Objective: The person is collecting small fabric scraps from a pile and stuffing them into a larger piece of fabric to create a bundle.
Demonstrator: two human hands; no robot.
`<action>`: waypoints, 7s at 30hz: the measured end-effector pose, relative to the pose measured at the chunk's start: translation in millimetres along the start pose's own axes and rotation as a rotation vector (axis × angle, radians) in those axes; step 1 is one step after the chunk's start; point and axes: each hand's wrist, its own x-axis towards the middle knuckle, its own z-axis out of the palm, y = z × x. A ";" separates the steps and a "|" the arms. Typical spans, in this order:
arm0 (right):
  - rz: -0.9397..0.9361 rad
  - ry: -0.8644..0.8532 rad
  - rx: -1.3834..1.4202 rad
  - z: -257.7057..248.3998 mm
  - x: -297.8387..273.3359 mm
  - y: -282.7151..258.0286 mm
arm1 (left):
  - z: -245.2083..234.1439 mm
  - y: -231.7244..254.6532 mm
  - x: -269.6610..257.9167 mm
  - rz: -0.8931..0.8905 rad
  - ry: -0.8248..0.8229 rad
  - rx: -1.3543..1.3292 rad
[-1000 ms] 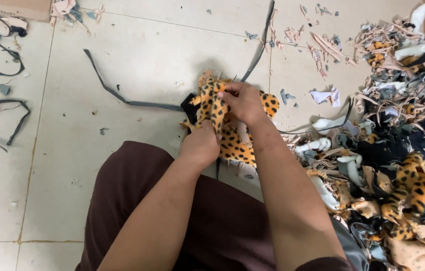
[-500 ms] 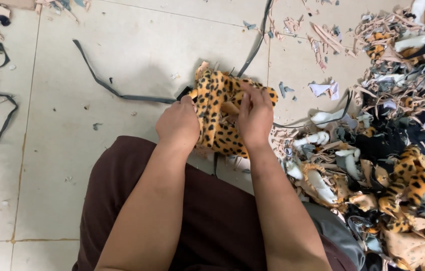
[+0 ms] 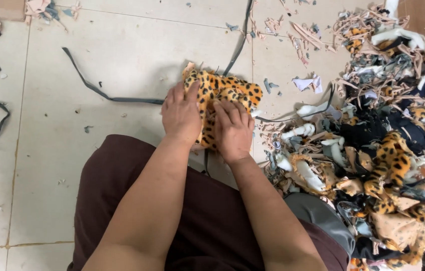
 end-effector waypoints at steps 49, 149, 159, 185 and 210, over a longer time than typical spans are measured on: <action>1.102 0.646 0.885 -307.0 -131.7 280.4 | 132.5 271.5 -116.9 0.770 -0.460 -0.499; 0.458 -0.160 0.692 -39.5 12.5 91.2 | 16.4 31.7 46.8 0.086 -0.553 -0.685; 1.049 -0.200 0.998 2.2 -2.6 108.5 | 33.0 25.2 49.8 -0.002 -0.377 -0.588; 0.125 -0.271 0.077 -14.2 -0.4 47.8 | 44.8 12.9 39.5 0.143 -0.246 0.519; 0.357 -0.177 0.443 1.0 -1.6 78.5 | -35.2 10.8 30.8 0.166 -0.094 0.003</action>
